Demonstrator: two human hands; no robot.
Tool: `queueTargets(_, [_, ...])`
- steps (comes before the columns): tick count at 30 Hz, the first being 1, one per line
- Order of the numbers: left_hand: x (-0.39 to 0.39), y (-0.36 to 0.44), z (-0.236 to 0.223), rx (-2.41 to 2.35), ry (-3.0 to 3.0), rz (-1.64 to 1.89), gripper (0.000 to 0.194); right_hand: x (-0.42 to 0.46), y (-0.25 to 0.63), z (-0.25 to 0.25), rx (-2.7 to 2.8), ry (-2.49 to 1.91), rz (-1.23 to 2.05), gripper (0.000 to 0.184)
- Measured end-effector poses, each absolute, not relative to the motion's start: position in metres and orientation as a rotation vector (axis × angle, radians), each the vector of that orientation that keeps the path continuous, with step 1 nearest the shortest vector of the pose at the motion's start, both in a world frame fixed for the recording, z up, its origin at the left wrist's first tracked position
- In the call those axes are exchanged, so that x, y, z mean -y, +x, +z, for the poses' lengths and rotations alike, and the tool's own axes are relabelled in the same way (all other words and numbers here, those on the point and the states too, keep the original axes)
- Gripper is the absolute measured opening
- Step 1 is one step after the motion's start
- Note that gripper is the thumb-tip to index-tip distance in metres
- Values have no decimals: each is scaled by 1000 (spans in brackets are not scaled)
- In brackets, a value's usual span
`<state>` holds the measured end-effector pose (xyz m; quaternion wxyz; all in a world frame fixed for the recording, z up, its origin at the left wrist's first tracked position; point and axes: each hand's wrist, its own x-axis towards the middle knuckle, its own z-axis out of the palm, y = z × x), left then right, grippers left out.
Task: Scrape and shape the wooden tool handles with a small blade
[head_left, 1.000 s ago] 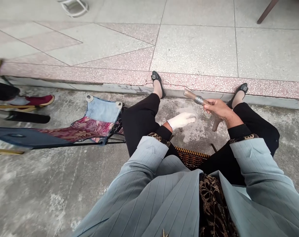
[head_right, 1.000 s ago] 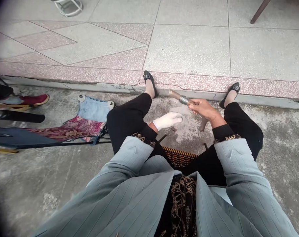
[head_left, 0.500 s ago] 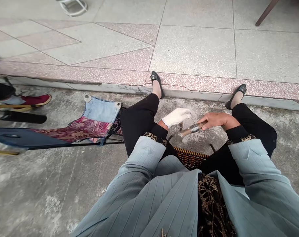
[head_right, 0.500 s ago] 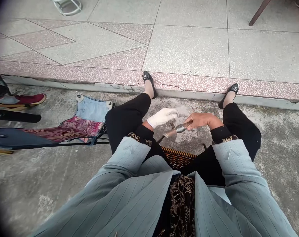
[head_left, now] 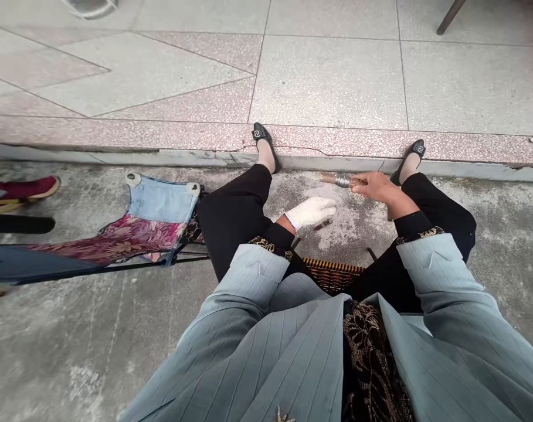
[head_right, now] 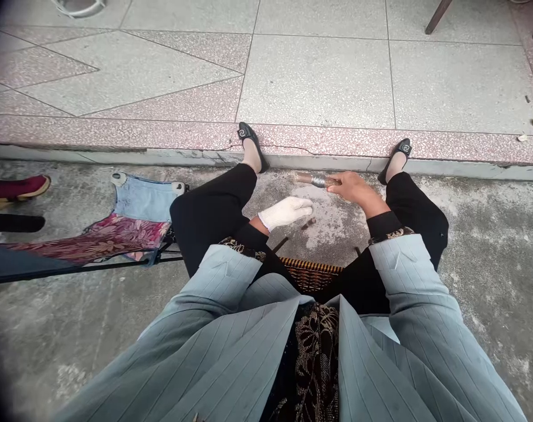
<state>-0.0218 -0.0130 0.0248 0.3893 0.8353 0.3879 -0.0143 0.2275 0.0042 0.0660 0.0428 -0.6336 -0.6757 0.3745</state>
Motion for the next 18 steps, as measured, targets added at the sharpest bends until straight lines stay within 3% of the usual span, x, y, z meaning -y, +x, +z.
queueTargets(3, [12,-23,24,-1020,2205,-102,41,-4,220,67,2334,-2058,1010,37])
queueTargets(6, [10,-25,24,-1057,2329,-181,38,-1,213,66,2560,-2085,1078,33])
queueTargets(11, [7,-27,23,-967,2358,-68,36,4,211,60,2698,-1770,1649,26])
queueTargets(14, [2,-30,22,-982,2231,62,35,4,219,58,2500,-1417,2020,31])
queueTargets(18, [-4,-32,18,-1057,1857,309,27,0,227,60,2122,-1151,1995,50])
